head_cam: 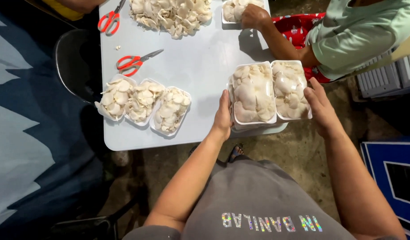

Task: The person wraps a white styrofoam container filled with sliced mushrooms in plastic wrap. They smooth the wrap over the container, fold the edges, and then carry the wrapped container to a table where other similar containers are placed.

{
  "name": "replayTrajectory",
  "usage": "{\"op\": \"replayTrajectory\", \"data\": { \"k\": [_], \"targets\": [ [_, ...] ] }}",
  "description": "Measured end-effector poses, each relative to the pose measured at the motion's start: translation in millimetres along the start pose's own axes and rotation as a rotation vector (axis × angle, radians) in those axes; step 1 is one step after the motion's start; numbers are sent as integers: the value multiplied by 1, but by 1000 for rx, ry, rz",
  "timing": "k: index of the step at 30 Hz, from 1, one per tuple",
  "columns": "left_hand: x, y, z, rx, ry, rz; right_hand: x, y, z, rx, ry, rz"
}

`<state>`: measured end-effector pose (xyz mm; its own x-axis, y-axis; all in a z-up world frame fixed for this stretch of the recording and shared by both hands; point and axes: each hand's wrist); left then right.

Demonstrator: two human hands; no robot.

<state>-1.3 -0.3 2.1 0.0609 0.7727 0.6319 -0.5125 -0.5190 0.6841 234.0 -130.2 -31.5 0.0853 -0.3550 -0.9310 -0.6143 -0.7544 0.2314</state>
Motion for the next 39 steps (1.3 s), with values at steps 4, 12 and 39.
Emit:
{"op": "replayTrajectory", "data": {
  "k": [4,12,39],
  "targets": [
    [-17,-19,-12,2,-23,-18,-24,12,4,-32,3,67],
    [-30,-26,-17,-11,-70,30,-84,45,19,-70,-159,98],
    [-65,-43,-54,212,-58,-249,-40,24,5,-3,-109,371]
  ]
}}
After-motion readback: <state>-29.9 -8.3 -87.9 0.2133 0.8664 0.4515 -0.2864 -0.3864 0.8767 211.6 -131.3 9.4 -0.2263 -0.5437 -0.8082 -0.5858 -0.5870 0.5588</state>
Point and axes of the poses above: each hand's wrist, its own y-axis away from the middle knuckle, its own z-axis out of the palm, x = y × z, and after that the axes turned 8 degrees about -z, right-handed
